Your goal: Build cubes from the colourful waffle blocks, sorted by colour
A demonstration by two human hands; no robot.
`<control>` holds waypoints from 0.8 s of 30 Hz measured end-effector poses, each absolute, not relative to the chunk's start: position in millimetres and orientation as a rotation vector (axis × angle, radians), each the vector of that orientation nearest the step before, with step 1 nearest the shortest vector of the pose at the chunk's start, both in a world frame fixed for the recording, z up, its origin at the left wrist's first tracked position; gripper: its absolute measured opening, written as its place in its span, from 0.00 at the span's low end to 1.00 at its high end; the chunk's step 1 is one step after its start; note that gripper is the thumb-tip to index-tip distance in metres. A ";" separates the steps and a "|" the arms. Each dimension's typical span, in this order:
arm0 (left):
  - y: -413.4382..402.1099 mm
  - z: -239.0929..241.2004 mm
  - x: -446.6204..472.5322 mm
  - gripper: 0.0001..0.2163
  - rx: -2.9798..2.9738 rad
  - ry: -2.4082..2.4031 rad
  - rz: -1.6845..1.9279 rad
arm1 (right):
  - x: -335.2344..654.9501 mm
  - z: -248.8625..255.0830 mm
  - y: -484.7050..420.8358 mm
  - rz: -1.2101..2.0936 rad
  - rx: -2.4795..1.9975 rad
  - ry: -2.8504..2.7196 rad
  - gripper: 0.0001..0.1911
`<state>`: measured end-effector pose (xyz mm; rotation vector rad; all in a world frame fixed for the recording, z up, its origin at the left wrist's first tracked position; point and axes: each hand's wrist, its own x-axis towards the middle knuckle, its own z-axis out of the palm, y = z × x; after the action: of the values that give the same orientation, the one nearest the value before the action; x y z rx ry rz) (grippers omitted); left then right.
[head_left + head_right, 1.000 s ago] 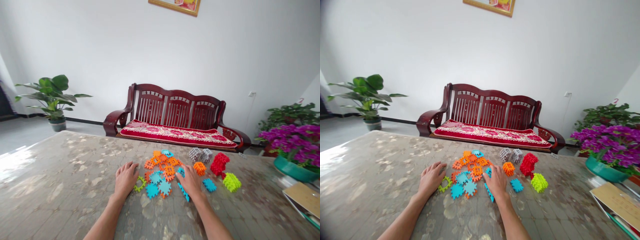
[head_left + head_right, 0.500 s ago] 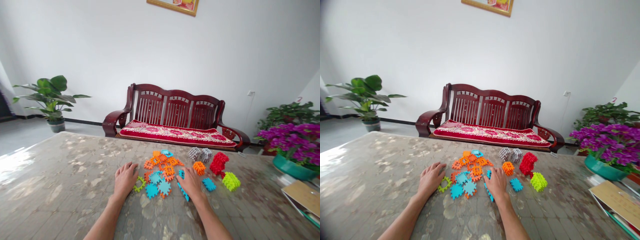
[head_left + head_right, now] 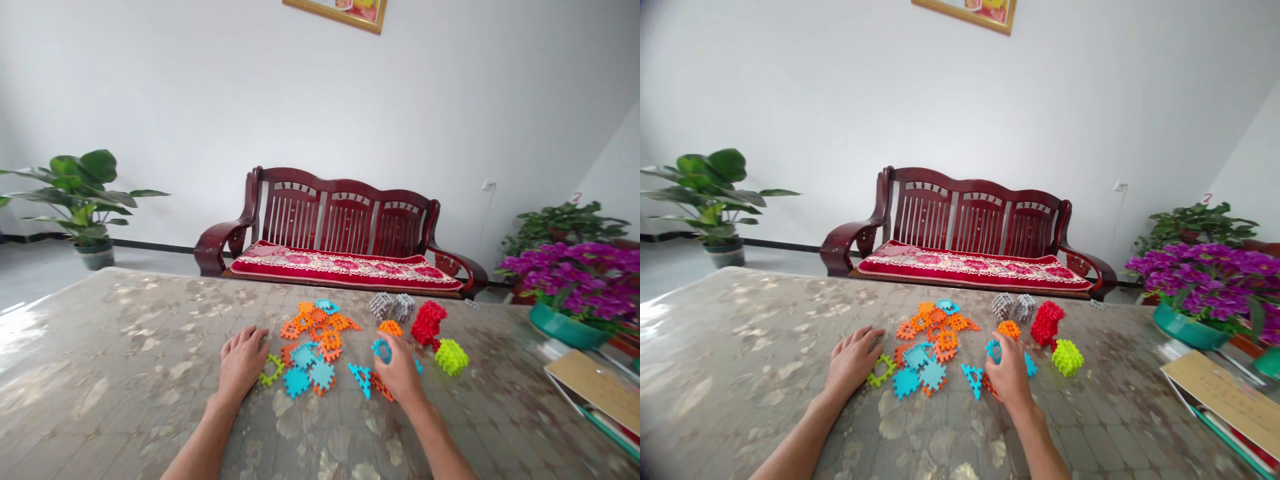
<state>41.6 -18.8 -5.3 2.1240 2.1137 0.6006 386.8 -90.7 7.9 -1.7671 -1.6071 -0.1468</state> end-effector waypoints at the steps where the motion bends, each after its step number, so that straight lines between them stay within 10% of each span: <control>1: -18.8 -5.3 41.5 0.18 2.125 2.112 0.600 | 395.1 7.0 -94.1 -0.176 -1.764 -1.574 0.24; 24: -17.3 -8.4 39.7 0.18 2.160 2.123 0.608 | 462.2 -21.0 -112.8 -0.123 -1.952 -1.389 0.29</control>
<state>39.7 -17.3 -8.4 2.1598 2.1226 0.6075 462.2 -112.8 -21.0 -1.9516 -1.3891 -0.1232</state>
